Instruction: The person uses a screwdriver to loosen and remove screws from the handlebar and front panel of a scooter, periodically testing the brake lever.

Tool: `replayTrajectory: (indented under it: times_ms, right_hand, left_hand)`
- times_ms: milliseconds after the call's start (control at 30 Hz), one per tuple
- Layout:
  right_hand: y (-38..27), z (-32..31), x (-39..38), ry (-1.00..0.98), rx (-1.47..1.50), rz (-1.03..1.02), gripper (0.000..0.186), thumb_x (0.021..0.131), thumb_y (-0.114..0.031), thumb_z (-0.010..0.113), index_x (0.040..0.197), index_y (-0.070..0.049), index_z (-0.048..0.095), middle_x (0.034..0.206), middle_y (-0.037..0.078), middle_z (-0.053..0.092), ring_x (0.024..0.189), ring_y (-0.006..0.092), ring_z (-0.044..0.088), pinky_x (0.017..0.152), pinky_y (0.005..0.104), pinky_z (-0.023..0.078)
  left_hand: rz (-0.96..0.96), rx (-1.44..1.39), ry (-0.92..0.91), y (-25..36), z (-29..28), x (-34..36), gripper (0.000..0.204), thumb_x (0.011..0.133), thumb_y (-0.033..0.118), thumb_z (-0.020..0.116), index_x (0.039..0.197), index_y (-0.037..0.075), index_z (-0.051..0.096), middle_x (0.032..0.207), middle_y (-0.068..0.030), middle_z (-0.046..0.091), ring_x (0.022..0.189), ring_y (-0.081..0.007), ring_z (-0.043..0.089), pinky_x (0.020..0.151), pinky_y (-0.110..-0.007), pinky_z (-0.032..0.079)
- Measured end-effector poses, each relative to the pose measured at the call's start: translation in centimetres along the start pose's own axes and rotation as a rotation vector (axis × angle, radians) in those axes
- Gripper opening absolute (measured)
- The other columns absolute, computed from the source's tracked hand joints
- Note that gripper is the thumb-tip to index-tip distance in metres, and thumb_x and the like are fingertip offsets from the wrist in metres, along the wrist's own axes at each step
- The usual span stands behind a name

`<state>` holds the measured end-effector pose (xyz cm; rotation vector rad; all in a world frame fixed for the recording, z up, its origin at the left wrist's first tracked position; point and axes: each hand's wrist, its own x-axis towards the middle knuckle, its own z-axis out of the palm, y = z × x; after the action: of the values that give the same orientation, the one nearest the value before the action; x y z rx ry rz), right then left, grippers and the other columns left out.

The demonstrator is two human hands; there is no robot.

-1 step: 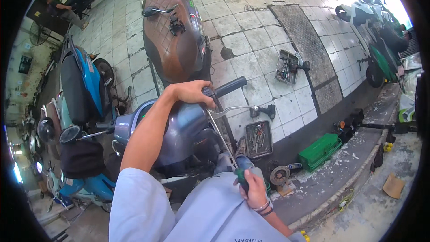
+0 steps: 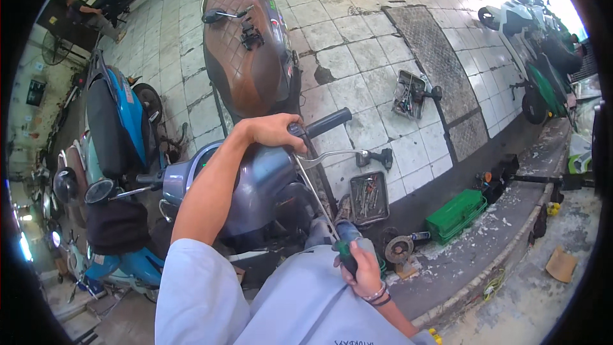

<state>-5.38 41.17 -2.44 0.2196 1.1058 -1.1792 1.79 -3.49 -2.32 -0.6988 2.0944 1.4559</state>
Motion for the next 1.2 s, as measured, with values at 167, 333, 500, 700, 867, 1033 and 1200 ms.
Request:
replayTrajectory:
  times_ms: [167, 333, 500, 700, 867, 1033, 1200]
  right_hand:
    - [2.2, 1.2, 0.4, 0.163, 0.084, -0.196, 0.03, 0.11, -0.025, 0.067, 0.13, -0.003, 0.059, 0.095, 0.012, 0.073, 0.064, 0.0135, 0.064, 0.051, 0.0289, 0.05]
    - [2.9, 0.9, 0.2, 0.22, 0.112, -0.262, 0.033, 0.111, -0.029, 0.065, 0.13, -0.003, 0.058, 0.097, 0.013, 0.074, 0.069, 0.0183, 0.072, 0.057, 0.031, 0.057]
    - [2.2, 1.1, 0.1, 0.186, 0.098, -0.206, 0.034, 0.11, -0.03, 0.065, 0.13, -0.003, 0.057, 0.101, 0.012, 0.073, 0.08, 0.0222, 0.074, 0.066, 0.0348, 0.059]
    - [4.1, -0.5, 0.4, 0.203, 0.075, -0.352, 0.038, 0.109, -0.026, 0.068, 0.136, -0.003, 0.055, 0.114, 0.011, 0.069, 0.084, 0.0231, 0.071, 0.071, 0.0378, 0.058]
    - [2.6, 0.9, -0.1, 0.141, 0.283, -0.106, 0.025, 0.11, -0.021, 0.067, 0.128, -0.006, 0.059, 0.11, 0.007, 0.066, 0.081, 0.0198, 0.067, 0.07, 0.0376, 0.058]
    - [4.3, -1.5, 0.8, 0.192, 0.106, -0.32, 0.031, 0.115, -0.034, 0.057, 0.128, -0.006, 0.061, 0.112, 0.005, 0.066, 0.083, 0.0179, 0.066, 0.064, 0.0338, 0.053]
    - [2.7, 0.1, 0.1, 0.103, 0.303, -0.027, 0.035, 0.113, -0.039, 0.061, 0.124, -0.006, 0.063, 0.105, 0.007, 0.068, 0.077, 0.0158, 0.063, 0.061, 0.0313, 0.049]
  left_hand:
    - [0.009, 0.01, 0.007, 0.2, 0.0, 0.0, 0.079, 0.082, 0.043, 0.087, 0.143, 0.0, 0.06, 0.122, -0.0148, 0.073, 0.116, -0.0239, 0.066, 0.102, -0.037, 0.05]
    - [0.0, 0.014, 0.013, 0.2, -0.3, -0.2, 0.078, 0.083, 0.043, 0.087, 0.143, 0.0, 0.06, 0.123, -0.0147, 0.073, 0.118, -0.0243, 0.066, 0.103, -0.037, 0.049]
    - [0.047, 0.038, 0.031, -0.6, 0.1, 0.2, 0.077, 0.083, 0.044, 0.087, 0.142, 0.0, 0.061, 0.126, -0.0154, 0.07, 0.119, -0.0246, 0.063, 0.103, -0.037, 0.048]
    - [0.05, 0.02, 0.006, -0.6, 0.1, 0.3, 0.078, 0.083, 0.046, 0.087, 0.142, 0.0, 0.061, 0.123, -0.0146, 0.071, 0.117, -0.0248, 0.064, 0.102, -0.037, 0.049]
    - [0.043, 0.032, 0.007, -0.8, 0.1, 0.4, 0.08, 0.083, 0.048, 0.087, 0.141, 0.0, 0.062, 0.124, -0.015, 0.071, 0.117, -0.0248, 0.065, 0.102, -0.037, 0.049]
    - [0.053, 0.069, 0.031, -0.6, 0.0, 0.4, 0.079, 0.083, 0.048, 0.087, 0.141, 0.0, 0.062, 0.125, -0.0153, 0.072, 0.119, -0.0249, 0.065, 0.103, -0.037, 0.049]
    - [0.043, 0.047, 0.017, -1.3, 0.0, 0.6, 0.08, 0.084, 0.047, 0.087, 0.143, 0.0, 0.061, 0.125, -0.0158, 0.071, 0.118, -0.0253, 0.065, 0.103, -0.037, 0.049]
